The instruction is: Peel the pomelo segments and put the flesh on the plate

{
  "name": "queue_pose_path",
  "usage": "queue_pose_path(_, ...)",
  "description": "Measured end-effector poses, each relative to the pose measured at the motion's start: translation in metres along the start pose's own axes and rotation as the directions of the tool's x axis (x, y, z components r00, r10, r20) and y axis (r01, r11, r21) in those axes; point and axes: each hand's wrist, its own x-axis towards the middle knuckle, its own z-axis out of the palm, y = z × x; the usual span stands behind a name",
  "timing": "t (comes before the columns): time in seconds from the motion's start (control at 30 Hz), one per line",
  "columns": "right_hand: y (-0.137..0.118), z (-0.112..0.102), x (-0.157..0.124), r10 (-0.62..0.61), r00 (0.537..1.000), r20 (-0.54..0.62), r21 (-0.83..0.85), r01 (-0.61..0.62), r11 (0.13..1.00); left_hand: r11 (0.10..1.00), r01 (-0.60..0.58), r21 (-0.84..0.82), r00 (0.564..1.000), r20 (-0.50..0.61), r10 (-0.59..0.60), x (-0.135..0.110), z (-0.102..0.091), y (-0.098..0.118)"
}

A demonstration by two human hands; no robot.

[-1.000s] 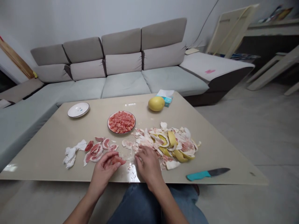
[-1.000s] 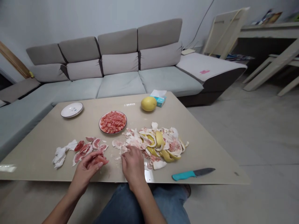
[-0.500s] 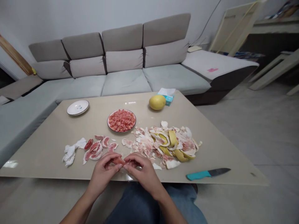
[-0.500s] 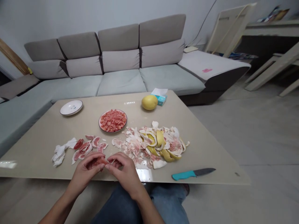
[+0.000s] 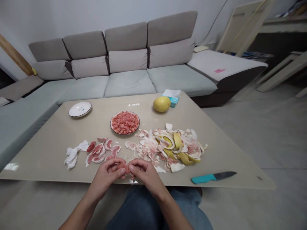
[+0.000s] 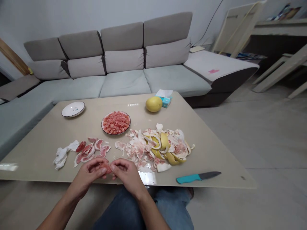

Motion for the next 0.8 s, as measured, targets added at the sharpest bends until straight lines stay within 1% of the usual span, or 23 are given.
queue_pose_path(0.23, 0.005, 0.001, 0.0, 0.115, 0.991, 0.066, 0.184, -0.126, 0.975, 0.996, 0.059, -0.071, 0.997, 0.061, -0.055, -0.003, -0.004, 0.002)
queue_pose_path(0.37, 0.003, 0.001, -0.001, 0.175, 0.976, 0.129, 0.285, -0.206, 0.936, 0.992, 0.088, -0.091, 0.993, 0.085, -0.08, -0.004, -0.004, 0.004)
queue_pose_path(0.5, 0.005, 0.001, 0.001, 0.192, 0.964, 0.185, 0.394, -0.252, 0.884, 0.989, 0.102, -0.109, 0.991, 0.095, -0.092, -0.004, -0.003, 0.007)
queue_pose_path(0.57, 0.007, 0.003, 0.002, 0.178, 0.967, 0.183, 0.442, -0.242, 0.864, 0.987, 0.099, -0.129, 0.992, 0.086, -0.089, -0.005, -0.001, 0.009)
queue_pose_path(0.63, 0.009, 0.006, 0.002, 0.137, 0.979, 0.148, 0.467, -0.191, 0.863, 0.985, 0.091, -0.15, 0.995, 0.057, -0.083, -0.005, 0.001, 0.01)
queue_pose_path(0.73, 0.01, 0.011, 0.001, 0.053, 0.995, 0.079, 0.445, -0.083, 0.892, 0.985, 0.055, -0.166, 0.999, 0.008, -0.054, -0.007, 0.002, 0.009)
queue_pose_path(0.8, 0.01, 0.013, 0.0, 0.01, 0.998, 0.064, 0.397, -0.035, 0.917, 0.987, 0.015, -0.158, 1.0, -0.001, -0.016, -0.008, 0.002, 0.008)
